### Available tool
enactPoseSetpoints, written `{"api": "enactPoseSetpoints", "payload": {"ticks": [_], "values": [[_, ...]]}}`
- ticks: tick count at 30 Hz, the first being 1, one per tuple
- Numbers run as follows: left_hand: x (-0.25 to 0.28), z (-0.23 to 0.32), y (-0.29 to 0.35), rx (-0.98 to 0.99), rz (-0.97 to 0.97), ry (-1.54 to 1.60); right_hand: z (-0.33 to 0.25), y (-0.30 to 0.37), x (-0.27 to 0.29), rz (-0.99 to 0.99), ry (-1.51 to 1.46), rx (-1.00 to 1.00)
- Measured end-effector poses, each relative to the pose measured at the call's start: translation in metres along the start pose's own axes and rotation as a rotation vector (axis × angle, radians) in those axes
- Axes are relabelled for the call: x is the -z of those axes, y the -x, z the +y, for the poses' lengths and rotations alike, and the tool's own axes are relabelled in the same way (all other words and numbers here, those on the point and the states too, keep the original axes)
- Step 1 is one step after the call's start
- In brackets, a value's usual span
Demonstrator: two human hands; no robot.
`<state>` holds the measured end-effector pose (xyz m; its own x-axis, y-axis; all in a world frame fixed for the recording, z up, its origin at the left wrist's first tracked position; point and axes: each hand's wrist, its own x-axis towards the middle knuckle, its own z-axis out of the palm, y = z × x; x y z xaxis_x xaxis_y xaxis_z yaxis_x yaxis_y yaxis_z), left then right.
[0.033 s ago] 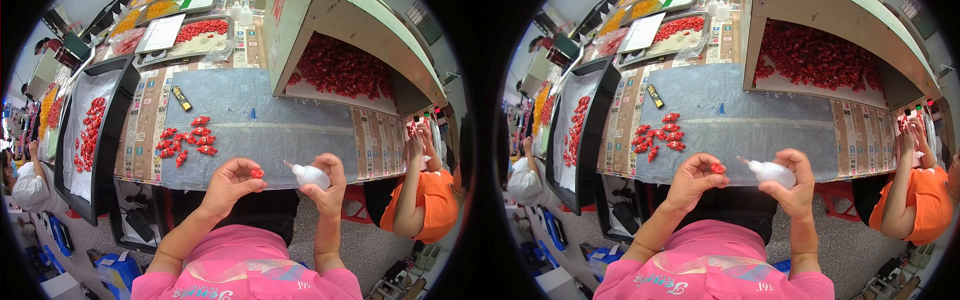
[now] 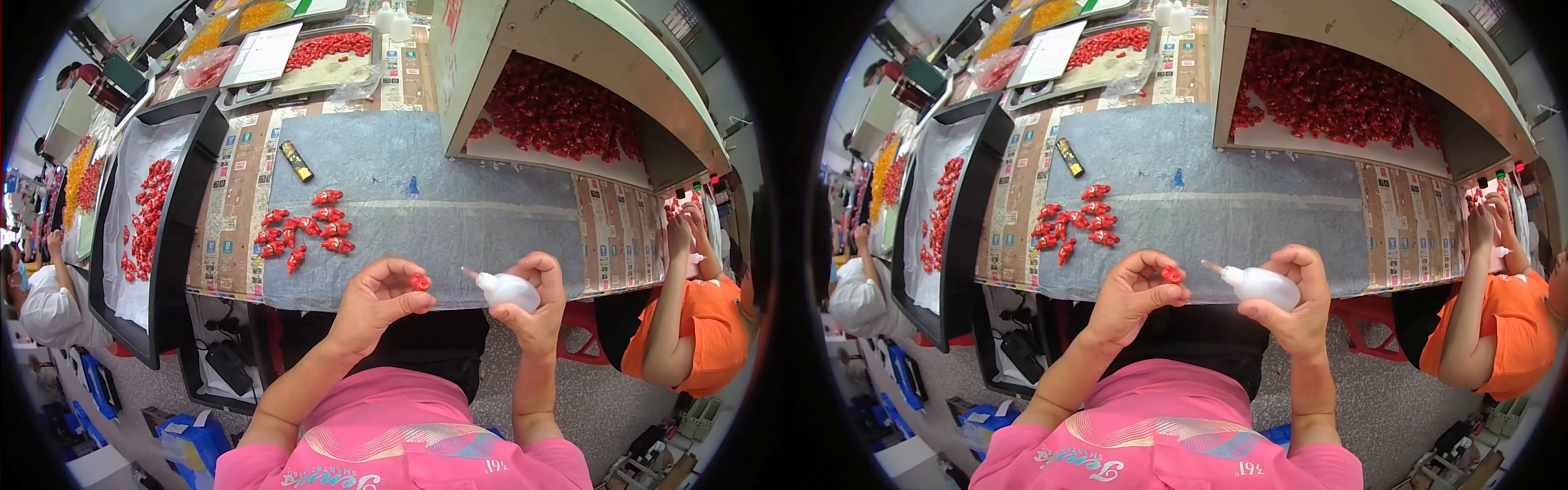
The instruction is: The person assembles small red plastic toy components by applying glue from a bottle.
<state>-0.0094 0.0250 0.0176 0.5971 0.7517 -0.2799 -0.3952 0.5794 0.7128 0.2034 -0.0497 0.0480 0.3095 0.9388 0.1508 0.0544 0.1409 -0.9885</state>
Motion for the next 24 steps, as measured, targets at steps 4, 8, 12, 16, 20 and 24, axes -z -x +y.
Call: {"api": "enactPoseSetpoints", "payload": {"ticks": [4, 8, 12, 16, 20, 24], "values": [[-0.002, 0.0, 0.001, -0.002, 0.039, -0.026, 0.0, 0.006, -0.004, 0.029, -0.151, -0.05], [-0.003, 0.0, 0.0, 0.0, 0.04, -0.018, 0.011, 0.007, -0.005, 0.01, -0.048, 0.059], [-0.002, -0.001, -0.001, -0.006, 0.033, -0.004, 0.015, 0.009, -0.005, -0.026, -0.004, 0.118], [-0.003, 0.0, -0.001, -0.002, 0.036, -0.004, 0.016, 0.011, -0.009, 0.004, 0.057, 0.13], [-0.001, -0.001, -0.001, 0.002, 0.036, -0.005, 0.017, 0.01, -0.011, 0.008, 0.103, 0.162], [-0.001, -0.002, -0.001, -0.001, 0.038, -0.013, 0.019, 0.011, -0.01, 0.016, 0.1, 0.172]]}}
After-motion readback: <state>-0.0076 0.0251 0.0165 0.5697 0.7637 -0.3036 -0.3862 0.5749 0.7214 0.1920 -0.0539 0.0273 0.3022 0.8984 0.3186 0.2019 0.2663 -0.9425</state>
